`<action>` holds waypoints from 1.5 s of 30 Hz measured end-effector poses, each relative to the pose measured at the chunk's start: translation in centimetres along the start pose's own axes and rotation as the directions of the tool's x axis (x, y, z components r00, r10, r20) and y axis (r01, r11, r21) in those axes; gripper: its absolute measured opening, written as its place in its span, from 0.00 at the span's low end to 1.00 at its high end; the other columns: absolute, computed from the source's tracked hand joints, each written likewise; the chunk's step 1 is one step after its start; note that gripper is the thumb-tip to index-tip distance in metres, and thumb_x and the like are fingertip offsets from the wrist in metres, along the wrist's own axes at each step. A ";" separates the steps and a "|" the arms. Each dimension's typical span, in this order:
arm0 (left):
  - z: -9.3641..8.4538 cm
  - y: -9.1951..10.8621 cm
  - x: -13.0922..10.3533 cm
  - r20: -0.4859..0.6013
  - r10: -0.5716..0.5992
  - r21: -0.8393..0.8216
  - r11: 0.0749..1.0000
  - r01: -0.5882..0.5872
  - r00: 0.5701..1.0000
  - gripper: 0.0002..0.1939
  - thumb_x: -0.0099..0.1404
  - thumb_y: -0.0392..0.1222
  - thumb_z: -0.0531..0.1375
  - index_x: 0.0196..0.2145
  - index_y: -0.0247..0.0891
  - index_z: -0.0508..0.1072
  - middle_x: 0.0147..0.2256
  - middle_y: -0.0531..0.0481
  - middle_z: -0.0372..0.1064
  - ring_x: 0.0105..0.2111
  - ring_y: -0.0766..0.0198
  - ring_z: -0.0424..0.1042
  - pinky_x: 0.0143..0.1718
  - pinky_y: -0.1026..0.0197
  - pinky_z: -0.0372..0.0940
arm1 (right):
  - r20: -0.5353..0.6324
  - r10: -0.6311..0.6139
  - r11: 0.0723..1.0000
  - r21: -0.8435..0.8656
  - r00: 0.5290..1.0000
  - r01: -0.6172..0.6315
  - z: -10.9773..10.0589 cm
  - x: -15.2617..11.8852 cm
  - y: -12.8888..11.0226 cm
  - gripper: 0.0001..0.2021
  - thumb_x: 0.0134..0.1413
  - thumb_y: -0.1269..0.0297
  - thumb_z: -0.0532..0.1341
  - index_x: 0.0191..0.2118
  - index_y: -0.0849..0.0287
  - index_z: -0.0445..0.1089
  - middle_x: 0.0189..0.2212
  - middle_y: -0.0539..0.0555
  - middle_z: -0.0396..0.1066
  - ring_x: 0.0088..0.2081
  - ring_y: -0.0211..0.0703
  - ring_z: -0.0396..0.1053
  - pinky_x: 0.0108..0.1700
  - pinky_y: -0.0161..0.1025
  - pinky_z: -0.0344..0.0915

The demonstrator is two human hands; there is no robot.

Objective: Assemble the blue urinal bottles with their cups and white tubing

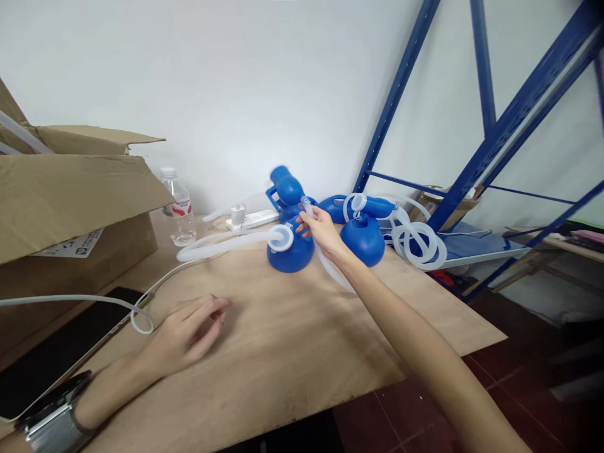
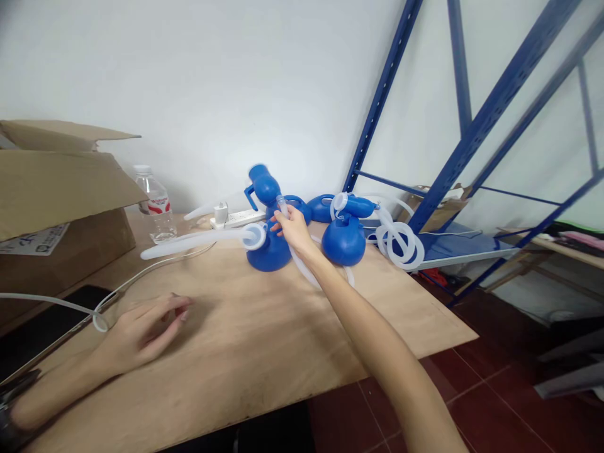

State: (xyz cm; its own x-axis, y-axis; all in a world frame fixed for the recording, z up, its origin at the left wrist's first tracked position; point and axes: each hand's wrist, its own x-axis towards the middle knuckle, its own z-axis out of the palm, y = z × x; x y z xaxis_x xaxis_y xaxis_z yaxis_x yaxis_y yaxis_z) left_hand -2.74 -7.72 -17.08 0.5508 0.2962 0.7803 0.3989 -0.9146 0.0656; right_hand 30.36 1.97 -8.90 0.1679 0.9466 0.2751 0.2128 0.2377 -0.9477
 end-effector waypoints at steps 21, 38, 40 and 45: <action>0.4 -0.2 -0.1 0.042 0.002 0.010 1.000 -0.003 0.999 0.10 0.76 0.31 0.54 0.49 0.42 0.69 0.29 0.58 0.75 0.21 0.68 0.74 0.25 0.66 0.64 | -0.073 -0.174 0.961 -0.229 0.982 0.153 -4.6 2.7 4.1 0.20 0.65 0.50 0.67 0.54 0.58 0.72 0.47 0.60 0.84 0.40 0.49 0.84 0.50 0.46 0.78; 3.8 -0.8 -0.2 0.173 -0.419 -0.024 0.903 0.429 0.891 0.24 0.76 0.54 0.59 0.64 0.43 0.68 0.51 0.43 0.80 0.45 0.50 0.83 0.43 0.51 0.77 | -0.169 -0.115 0.984 0.117 0.979 0.136 -4.2 0.4 7.0 0.42 0.49 0.38 0.75 0.65 0.58 0.75 0.53 0.63 0.83 0.51 0.58 0.84 0.60 0.56 0.77; 6.1 -0.1 2.4 0.202 -0.542 -0.068 0.823 0.564 0.816 0.46 0.67 0.64 0.66 0.72 0.39 0.59 0.68 0.31 0.68 0.62 0.37 0.76 0.59 0.36 0.73 | -0.190 -0.112 0.980 0.143 0.975 0.140 -3.7 0.3 7.1 0.43 0.47 0.38 0.76 0.64 0.60 0.76 0.50 0.63 0.84 0.50 0.57 0.84 0.60 0.56 0.76; 13.1 1.2 10.7 0.050 -0.786 -0.292 0.578 0.762 0.616 0.58 0.50 0.60 0.79 0.71 0.34 0.61 0.72 0.26 0.60 0.75 0.29 0.55 0.75 0.31 0.54 | -0.215 -0.238 0.971 -0.035 0.947 0.236 -2.8 -0.5 6.5 0.37 0.58 0.39 0.69 0.64 0.61 0.78 0.53 0.63 0.83 0.51 0.59 0.81 0.59 0.57 0.76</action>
State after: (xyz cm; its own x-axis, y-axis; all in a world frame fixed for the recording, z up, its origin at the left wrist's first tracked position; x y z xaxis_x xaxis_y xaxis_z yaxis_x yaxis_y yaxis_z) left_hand 13.27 -2.07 -16.79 0.0620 0.9152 0.3983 0.4365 -0.3837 0.8138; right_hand 34.40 2.46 -14.77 0.3157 0.7933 0.5206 0.2803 0.4462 -0.8499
